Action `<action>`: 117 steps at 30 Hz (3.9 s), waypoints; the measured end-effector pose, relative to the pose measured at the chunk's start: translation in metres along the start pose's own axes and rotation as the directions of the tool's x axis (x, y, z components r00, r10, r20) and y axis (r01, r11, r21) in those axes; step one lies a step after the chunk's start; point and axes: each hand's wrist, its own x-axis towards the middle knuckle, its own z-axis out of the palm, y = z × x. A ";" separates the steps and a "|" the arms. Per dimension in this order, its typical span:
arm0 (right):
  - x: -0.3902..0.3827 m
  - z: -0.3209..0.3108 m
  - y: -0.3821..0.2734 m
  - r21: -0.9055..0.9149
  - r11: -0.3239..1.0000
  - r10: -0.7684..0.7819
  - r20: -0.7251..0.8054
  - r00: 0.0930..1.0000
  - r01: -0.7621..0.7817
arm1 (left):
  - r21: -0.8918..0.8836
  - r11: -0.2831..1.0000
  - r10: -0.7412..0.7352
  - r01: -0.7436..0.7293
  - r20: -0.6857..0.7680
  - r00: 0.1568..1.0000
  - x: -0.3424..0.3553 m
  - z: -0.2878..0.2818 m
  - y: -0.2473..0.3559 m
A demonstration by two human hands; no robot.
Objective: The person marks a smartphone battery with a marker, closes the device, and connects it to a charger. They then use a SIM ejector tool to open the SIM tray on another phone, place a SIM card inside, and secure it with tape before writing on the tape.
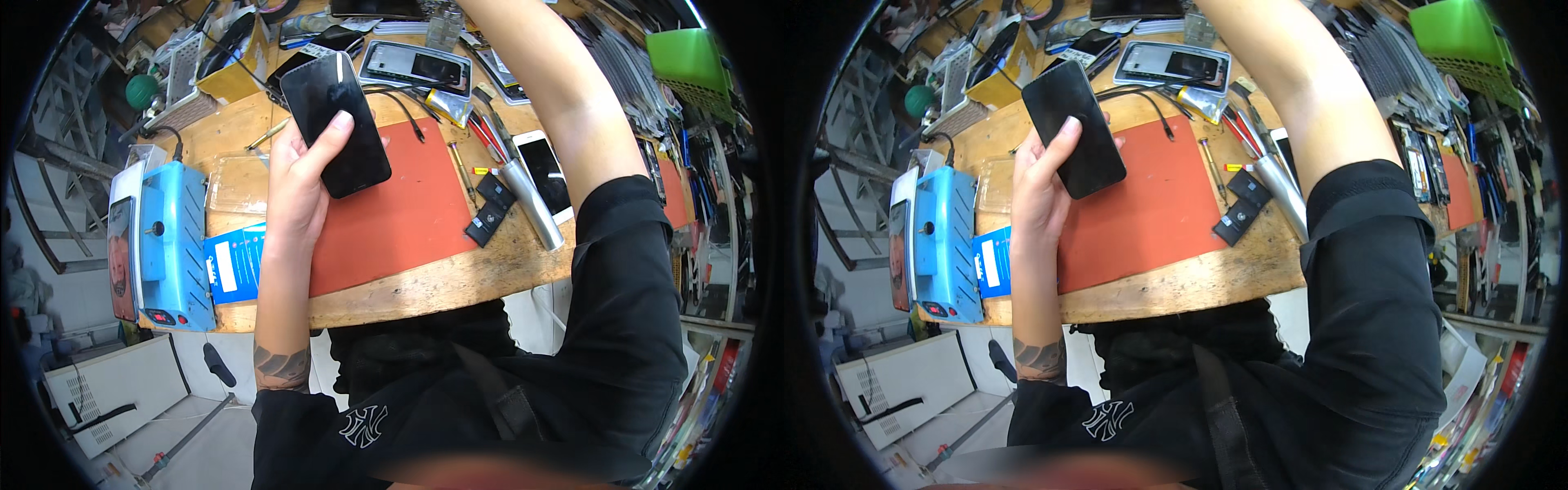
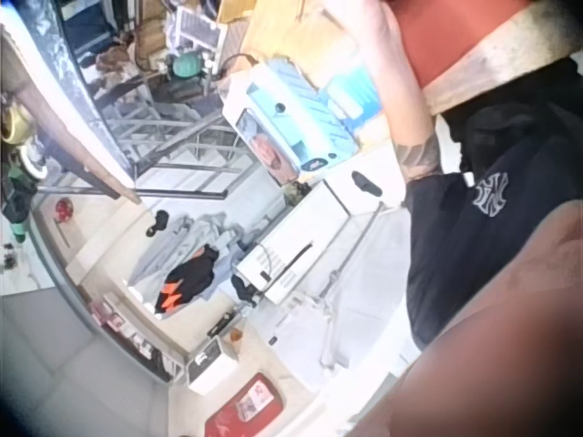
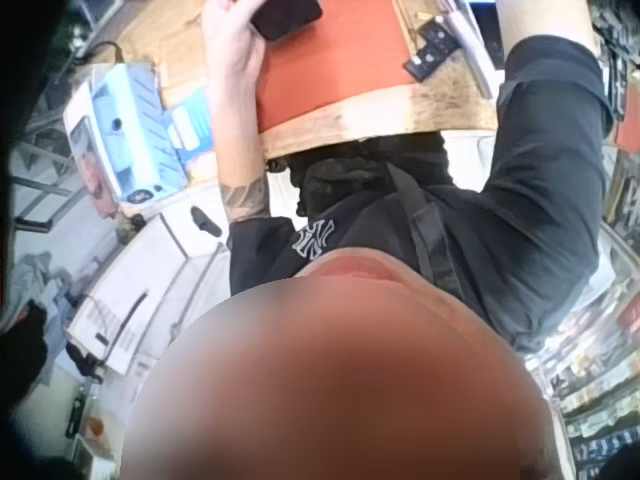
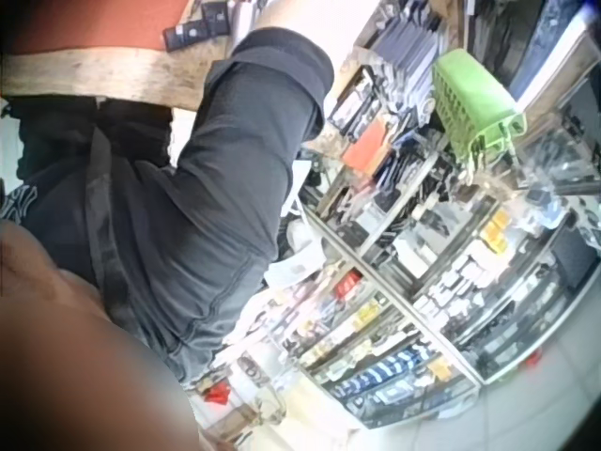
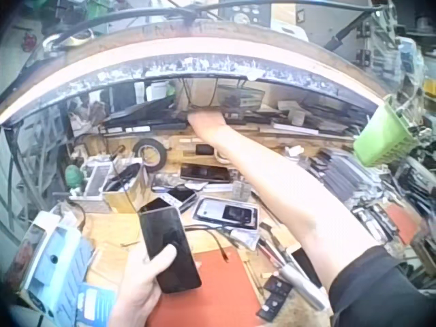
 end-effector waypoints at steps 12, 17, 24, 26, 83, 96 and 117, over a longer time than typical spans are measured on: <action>-0.163 -0.217 -0.047 0.141 0.988 -0.044 -0.157 0.987 0.067 | 0.144 0.986 -0.103 0.082 0.148 0.984 -0.012 0.010 0.000; -0.271 -0.272 -0.111 0.559 0.808 0.144 0.119 0.982 -0.186 | 0.163 0.978 -0.197 0.134 0.483 0.853 -0.029 0.025 -0.011; -0.334 -0.281 -0.152 0.726 0.493 0.005 0.549 0.836 -0.480 | 0.191 0.955 -0.276 0.226 0.299 0.914 -0.081 0.020 -0.011; -0.340 -0.278 -0.145 0.702 0.546 -0.028 0.560 0.828 -0.456 | 0.197 0.959 -0.241 0.205 0.177 0.954 -0.101 0.013 -0.009; -0.344 -0.279 -0.173 0.704 0.570 0.061 0.479 0.876 -0.424 | 0.788 0.609 -0.194 0.092 0.036 0.980 -0.133 0.011 -0.045; -0.349 -0.289 -0.179 0.556 0.798 -0.035 0.430 0.902 -0.234 | 0.810 0.586 -0.145 0.013 0.089 0.985 -0.133 0.009 -0.043; -0.329 -0.279 -0.193 0.569 0.803 0.022 0.265 0.964 -0.175 | 0.891 0.453 -0.259 -0.002 0.134 0.957 -0.136 0.002 -0.047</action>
